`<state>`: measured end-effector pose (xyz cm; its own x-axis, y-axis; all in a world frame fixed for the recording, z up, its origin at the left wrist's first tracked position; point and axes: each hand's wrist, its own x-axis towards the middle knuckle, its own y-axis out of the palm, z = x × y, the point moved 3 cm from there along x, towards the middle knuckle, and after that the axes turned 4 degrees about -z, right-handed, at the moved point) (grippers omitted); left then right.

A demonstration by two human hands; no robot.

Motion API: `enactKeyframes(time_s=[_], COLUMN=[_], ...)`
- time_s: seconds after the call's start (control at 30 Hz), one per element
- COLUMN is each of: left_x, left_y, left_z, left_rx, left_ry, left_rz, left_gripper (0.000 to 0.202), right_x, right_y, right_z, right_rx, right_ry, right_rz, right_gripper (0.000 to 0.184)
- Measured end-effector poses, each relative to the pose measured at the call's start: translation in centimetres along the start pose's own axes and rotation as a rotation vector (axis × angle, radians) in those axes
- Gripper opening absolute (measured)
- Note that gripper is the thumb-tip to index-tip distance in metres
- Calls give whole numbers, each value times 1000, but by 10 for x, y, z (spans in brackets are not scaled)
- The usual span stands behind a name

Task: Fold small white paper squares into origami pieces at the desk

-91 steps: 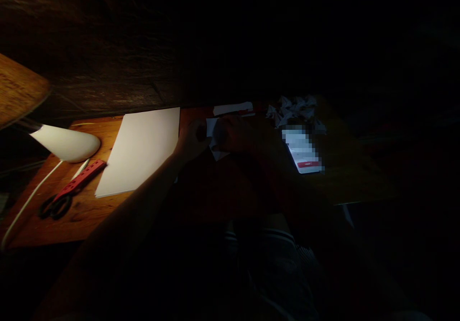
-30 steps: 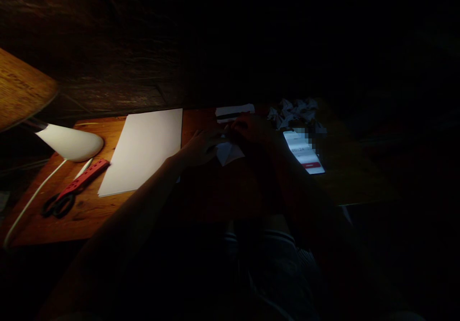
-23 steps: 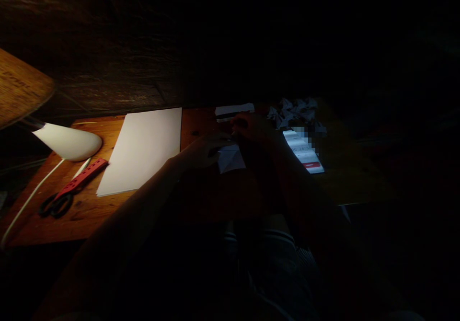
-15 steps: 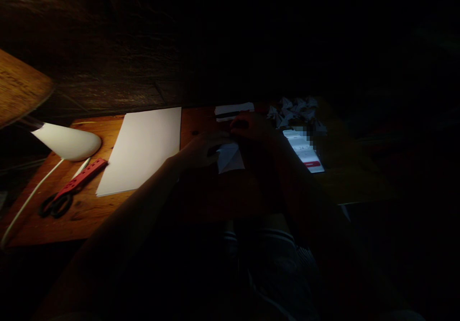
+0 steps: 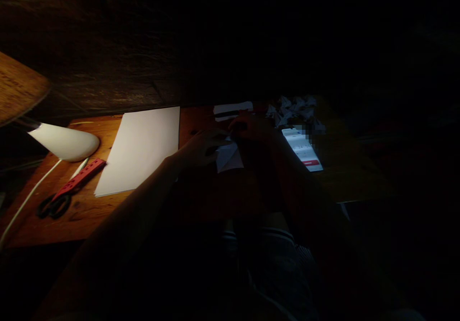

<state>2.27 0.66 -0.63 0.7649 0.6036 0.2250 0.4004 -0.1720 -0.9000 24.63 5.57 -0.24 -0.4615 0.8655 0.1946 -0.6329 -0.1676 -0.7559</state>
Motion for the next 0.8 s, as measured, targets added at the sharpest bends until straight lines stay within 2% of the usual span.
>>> enactKeyframes(time_s=[0.5, 0.8], left_x=[0, 2], left_y=[0, 2], left_z=[1, -1], left_rx=[-5, 27], left_ry=[-12, 6], left_rz=[8, 18], left_gripper=[68, 64], right_x=[-2, -1], right_y=[0, 0], right_z=[4, 4], right_rx=[-70, -36], right_ry=[16, 6], right_rz=[-32, -10], right_gripper=[27, 28])
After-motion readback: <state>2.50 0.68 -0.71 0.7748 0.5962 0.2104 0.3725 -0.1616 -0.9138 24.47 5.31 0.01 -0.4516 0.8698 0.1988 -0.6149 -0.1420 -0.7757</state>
